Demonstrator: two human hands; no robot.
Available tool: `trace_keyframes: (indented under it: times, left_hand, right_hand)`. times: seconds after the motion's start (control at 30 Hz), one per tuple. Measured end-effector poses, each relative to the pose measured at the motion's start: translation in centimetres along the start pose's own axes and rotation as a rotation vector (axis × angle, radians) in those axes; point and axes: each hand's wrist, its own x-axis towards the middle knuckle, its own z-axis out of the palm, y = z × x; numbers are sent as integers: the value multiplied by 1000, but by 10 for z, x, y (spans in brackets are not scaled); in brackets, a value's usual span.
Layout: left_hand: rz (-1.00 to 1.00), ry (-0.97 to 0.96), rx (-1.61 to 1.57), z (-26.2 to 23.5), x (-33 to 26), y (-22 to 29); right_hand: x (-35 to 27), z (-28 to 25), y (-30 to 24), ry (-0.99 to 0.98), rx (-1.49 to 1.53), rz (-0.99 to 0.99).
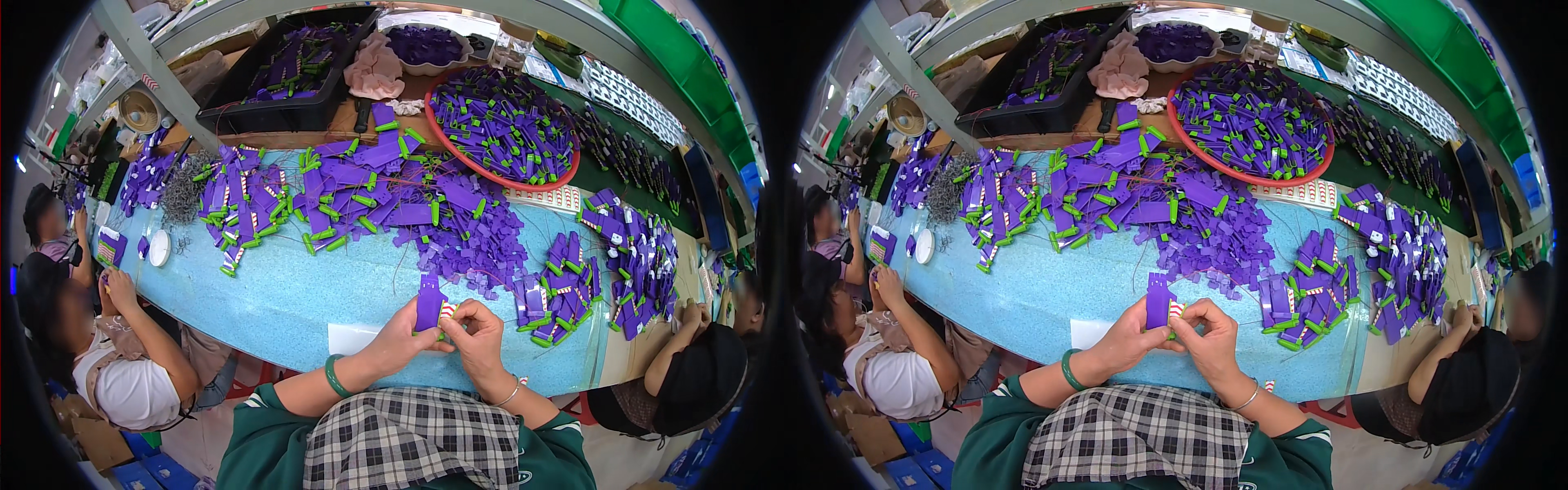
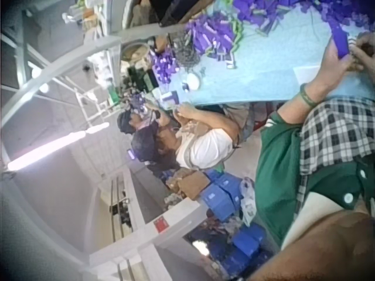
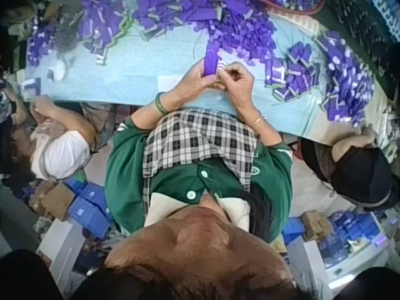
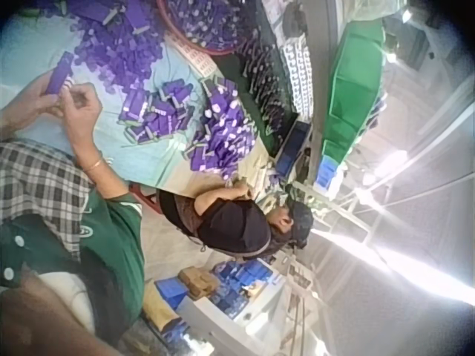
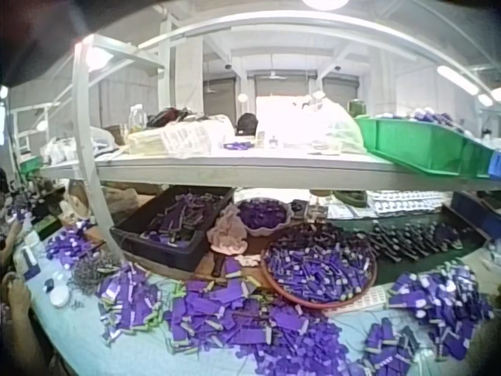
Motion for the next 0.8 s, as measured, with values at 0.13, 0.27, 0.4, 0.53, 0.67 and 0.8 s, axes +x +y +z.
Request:
trace_keyframes:
  times: [0.13, 0.27, 0.4, 0.53, 0.67, 0.8]
  left_hand:
    - [47, -3, 89, 3, -1, 2]
    - [44, -45, 63, -2, -2, -4]
    - [81, -76, 67, 0, -4, -7]
    - [281, -129, 343, -3, -5, -6]
    - [117, -151, 72, -1, -4, -1]
    - [-290, -197, -375, 5, -1, -10]
  right_hand:
    - [-1, -2, 4, 28, -26, -9]
    - [2, -5, -9, 19, -315, -293]
    - [3, -6, -15, 38, -482, -511]
    - [10, -13, -15, -68, -569, -428]
    - [14, -13, -18, -211, -259, -19]
    - [19, -8, -27, -430, -411, -131]
